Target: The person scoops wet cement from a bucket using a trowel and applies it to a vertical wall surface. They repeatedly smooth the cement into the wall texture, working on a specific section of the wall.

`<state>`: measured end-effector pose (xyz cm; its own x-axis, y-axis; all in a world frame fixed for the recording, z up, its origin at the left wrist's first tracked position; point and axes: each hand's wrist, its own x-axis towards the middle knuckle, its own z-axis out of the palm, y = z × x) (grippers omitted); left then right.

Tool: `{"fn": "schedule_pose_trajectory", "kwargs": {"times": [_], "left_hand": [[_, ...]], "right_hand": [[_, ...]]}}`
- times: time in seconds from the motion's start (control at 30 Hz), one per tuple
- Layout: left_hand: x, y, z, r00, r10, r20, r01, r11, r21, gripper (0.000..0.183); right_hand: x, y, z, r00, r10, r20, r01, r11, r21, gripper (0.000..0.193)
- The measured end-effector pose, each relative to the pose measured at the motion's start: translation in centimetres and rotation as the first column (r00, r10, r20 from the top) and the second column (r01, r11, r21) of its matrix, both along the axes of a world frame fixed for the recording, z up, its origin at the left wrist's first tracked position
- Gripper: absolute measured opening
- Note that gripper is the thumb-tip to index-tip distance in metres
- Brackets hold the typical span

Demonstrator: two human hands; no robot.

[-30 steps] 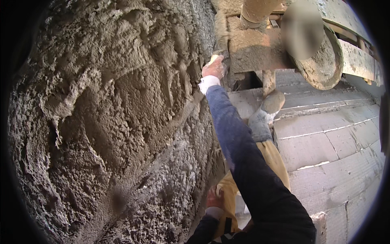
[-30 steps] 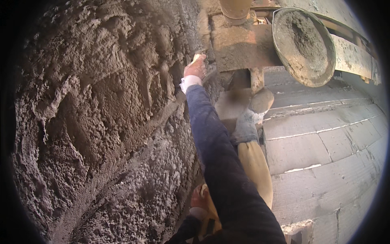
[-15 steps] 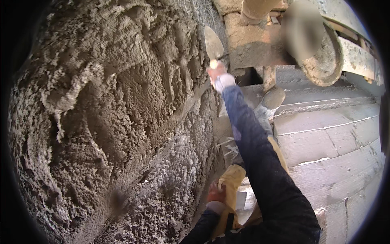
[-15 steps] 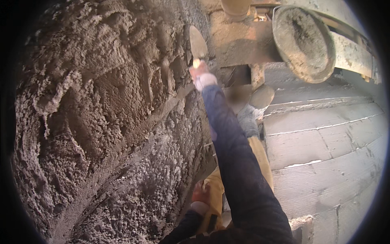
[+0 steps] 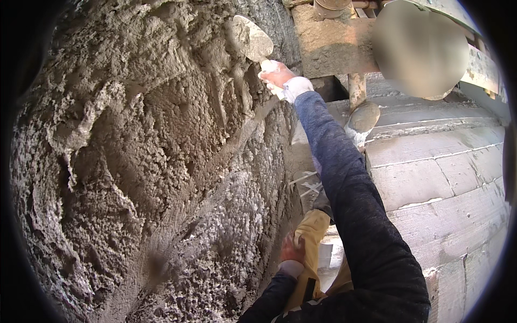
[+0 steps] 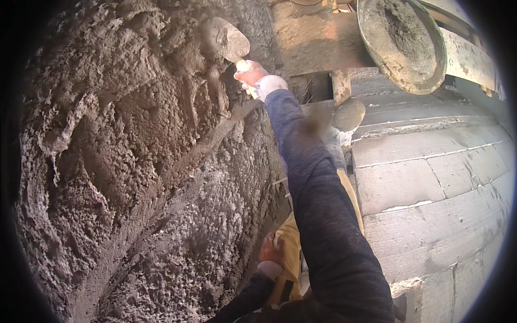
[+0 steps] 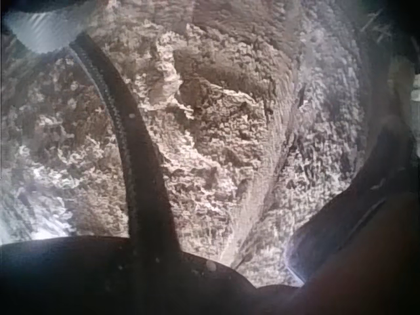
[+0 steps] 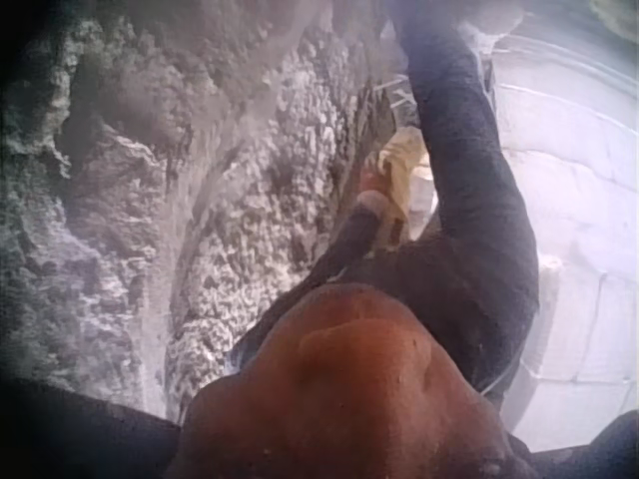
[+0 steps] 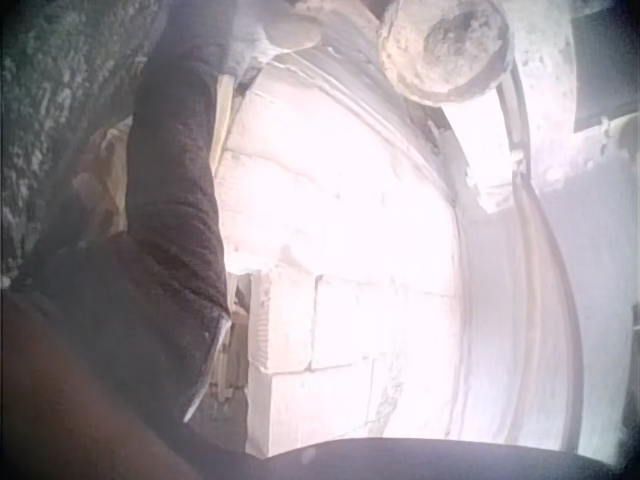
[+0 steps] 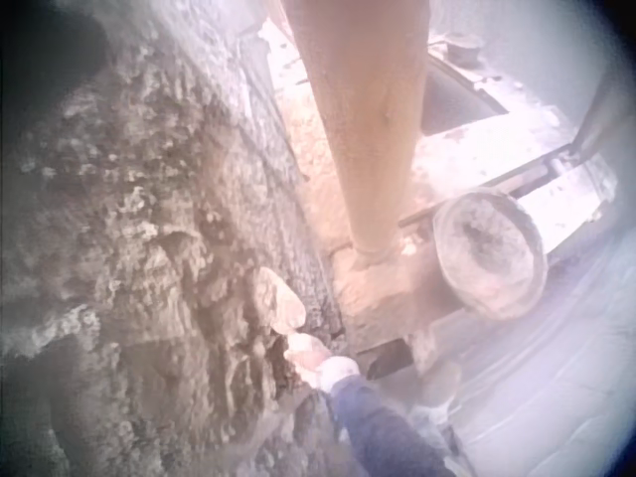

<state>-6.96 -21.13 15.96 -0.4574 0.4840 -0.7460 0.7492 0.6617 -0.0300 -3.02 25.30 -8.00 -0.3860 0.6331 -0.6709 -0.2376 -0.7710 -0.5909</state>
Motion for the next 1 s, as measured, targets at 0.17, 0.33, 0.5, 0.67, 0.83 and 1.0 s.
{"fn": "schedule_pose_trajectory", "kwargs": {"times": [0.17, 0.33, 0.5, 0.67, 0.83, 1.0], "left_hand": [[-0.6, 1.7, 0.4, 0.997, -0.021, 0.075, 0.02, 1.0, 0.019, 0.049], [-0.5, 0.5, 0.5, 0.998, -0.021, 0.055, 0.023, 0.999, -0.046, 0.052], [-0.3, -1.3, 0.2, 0.998, -0.047, 0.042, 0.049, 0.997, -0.06, 0.051], [-4.2, -3.8, -1.6, 0.961, -0.058, 0.269, 0.08, 0.994, -0.07, 0.054], [-5.2, -8.2, -3.4, 0.892, -0.389, 0.231, 0.375, 0.921, 0.103, 0.053], [-0.1, -0.2, 1.1, 0.988, -0.001, 0.153, 0.013, 0.997, -0.081, 0.055]], "right_hand": [[3.3, -0.7, 2.6, 0.911, -0.07, -0.407, 0.006, 0.987, -0.158, 0.014], [6.2, -5.6, 8.8, 0.87, -0.223, -0.44, 0.116, 0.96, -0.256, 0.015], [4.1, -9.2, 12.1, 0.755, -0.455, 0.472, 0.353, 0.889, 0.293, 0.034], [-1.8, -4.8, 16.6, 0.777, -0.088, 0.623, 0.283, 0.934, -0.22, 0.044], [-1.7, -8.7, 20.7, 0.758, -0.257, 0.599, 0.29, 0.956, 0.043, 0.039], [10.1, -15.9, 20.9, 0.484, -0.317, 0.816, 0.198, 0.948, 0.251, 0.038]]}}
